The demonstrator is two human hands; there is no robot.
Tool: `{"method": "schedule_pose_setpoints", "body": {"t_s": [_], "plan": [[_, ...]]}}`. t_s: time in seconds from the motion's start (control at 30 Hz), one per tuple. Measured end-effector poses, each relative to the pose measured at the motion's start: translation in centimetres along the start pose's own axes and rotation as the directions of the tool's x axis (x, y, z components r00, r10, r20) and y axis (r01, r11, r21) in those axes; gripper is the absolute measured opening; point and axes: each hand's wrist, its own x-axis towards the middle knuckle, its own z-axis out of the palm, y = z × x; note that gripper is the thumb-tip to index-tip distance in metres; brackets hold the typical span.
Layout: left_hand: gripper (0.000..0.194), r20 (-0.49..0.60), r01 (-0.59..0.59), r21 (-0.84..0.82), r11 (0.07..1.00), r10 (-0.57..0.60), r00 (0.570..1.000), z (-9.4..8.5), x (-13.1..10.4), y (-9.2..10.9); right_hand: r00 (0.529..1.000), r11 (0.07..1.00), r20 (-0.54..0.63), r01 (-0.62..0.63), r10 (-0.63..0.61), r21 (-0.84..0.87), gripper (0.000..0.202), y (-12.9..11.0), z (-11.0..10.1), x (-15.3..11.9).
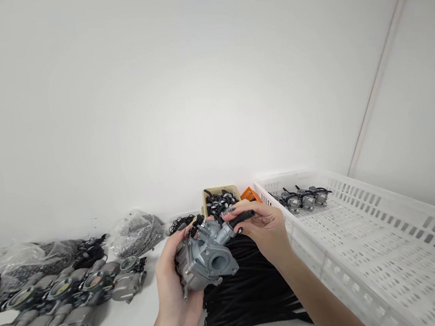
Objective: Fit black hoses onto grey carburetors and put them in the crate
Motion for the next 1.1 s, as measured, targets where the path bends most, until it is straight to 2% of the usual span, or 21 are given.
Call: {"method": "schedule_pose_setpoints", "body": {"t_s": [0.1, 0.17, 0.2, 0.23, 0.3, 0.33, 0.37, 0.4, 0.43, 0.53, 0.6, 0.67, 0.73, 0.8, 0.87, 0.9, 0.93, 1.0, 1.03, 1.07, 1.1], "plan": [[0.015, -0.022, 0.023, -0.082, 0.996, -0.025, 0.999, 0.0, 0.3, 1.1, 1.000, 0.998, 0.016, 0.004, -0.003, -0.059, 0.029, -0.2, -0.3, 0.1], [0.018, -0.022, -0.076, -0.129, 0.989, 0.074, 0.997, -0.3, 0.7, 2.2, 0.994, 0.977, 0.094, -0.033, 0.054, -0.211, 0.019, -0.5, -0.6, 0.0], [0.017, -0.038, -0.142, -0.150, 0.978, 0.138, 0.990, -0.5, 0.9, 2.9, 0.974, 0.945, 0.186, -0.063, 0.128, -0.320, 0.012, -0.6, -0.6, -0.1], [0.014, -0.057, -0.200, -0.163, 0.966, 0.194, 0.979, -0.7, 1.1, 3.5, 0.929, 0.899, 0.293, -0.082, 0.225, -0.431, 0.008, -0.6, -0.6, -0.4], [0.011, -0.103, -0.274, -0.167, 0.947, 0.260, 0.960, -1.1, 1.4, 4.8, 0.770, 0.812, 0.499, -0.043, 0.398, -0.582, 0.007, 0.1, -0.5, -1.5], [0.012, -0.122, -0.291, -0.162, 0.943, 0.273, 0.954, -1.3, 1.5, 5.4, 0.713, 0.792, 0.552, -0.007, 0.432, -0.611, 0.010, 0.7, -0.3, -2.3], [0.012, -0.138, -0.301, -0.158, 0.941, 0.281, 0.950, -1.5, 1.6, 5.8, 0.696, 0.790, 0.578, 0.025, 0.426, -0.613, 0.018, 1.6, 0.0, -3.4], [0.014, -0.150, -0.309, -0.155, 0.938, 0.287, 0.946, -1.7, 1.6, 6.2, 0.720, 0.803, 0.575, 0.042, 0.388, -0.594, 0.028, 2.8, 0.3, -4.6], [0.015, -0.158, -0.314, -0.156, 0.936, 0.291, 0.944, -1.8, 1.7, 6.4, 0.773, 0.829, 0.538, 0.028, 0.336, -0.558, 0.038, 4.1, 0.6, -6.0], [0.018, -0.156, -0.326, -0.183, 0.927, 0.300, 0.941, -1.9, 1.9, 6.6, 0.892, 0.942, 0.384, -0.116, 0.238, -0.314, 0.050, 8.1, 1.6, -10.2], [0.017, -0.143, -0.323, -0.202, 0.925, 0.298, 0.944, -1.8, 1.9, 6.5, 0.933, 0.962, 0.264, -0.202, 0.246, -0.184, 0.048, 10.0, 2.2, -12.4], [0.015, -0.139, -0.311, -0.211, 0.927, 0.286, 0.948, -1.7, 1.9, 6.3, 0.934, 0.952, 0.244, -0.206, 0.260, -0.224, 0.048, 10.7, 2.5, -13.2], [0.014, -0.140, -0.288, -0.214, 0.933, 0.262, 0.955, -1.6, 1.8, 6.2, 0.899, 0.898, 0.330, -0.133, 0.288, -0.420, 0.053, 9.8, 2.7, -12.4], [0.014, -0.143, -0.270, -0.217, 0.938, 0.243, 0.959, -1.5, 1.7, 6.0, 0.823, 0.786, 0.446, 0.000, 0.351, -0.618, 0.051, 7.5, 2.7, -10.2], [0.016, -0.139, -0.265, -0.221, 0.939, 0.239, 0.961, -1.5, 1.6, 5.9, 0.732, 0.709, 0.556, 0.143, 0.394, -0.691, 0.036, 4.4, 2.5, -7.4], [0.016, -0.135, -0.270, -0.222, 0.937, 0.245, 0.960, -1.5, 1.6, 5.8, 0.716, 0.713, 0.582, 0.169, 0.386, -0.681, 0.027, 2.9, 2.3, -6.0], [0.015, -0.129, -0.274, -0.220, 0.936, 0.251, 0.959, -1.5, 1.6, 5.7, 0.744, 0.705, 0.557, 0.166, 0.370, -0.689, 0.021, 1.5, 2.0, -4.8], [0.012, -0.116, -0.278, -0.213, 0.937, 0.258, 0.959, -1.6, 1.6, 5.6, 0.869, 0.746, 0.409, 0.074, 0.278, -0.662, 0.011, -0.7, 1.1, -3.0], [0.010, -0.111, -0.278, -0.209, 0.938, 0.260, 0.959, -1.6, 1.6, 5.6, 0.936, 0.796, 0.302, 0.042, 0.180, -0.604, 0.008, -1.4, 0.7, -2.5], [0.008, -0.105, -0.275, -0.203, 0.940, 0.259, 0.960, -1.6, 1.6, 5.5, 0.983, 0.853, 0.173, 0.038, 0.061, -0.520, 0.006, -1.9, 0.2, -2.2], [0.008, -0.099, -0.273, -0.195, 0.942, 0.258, 0.961, -1.6, 1.6, 5.4, 0.997, 0.902, 0.031, 0.074, -0.067, -0.425, 0.005, -2.2, -0.2, -2.1]]}}
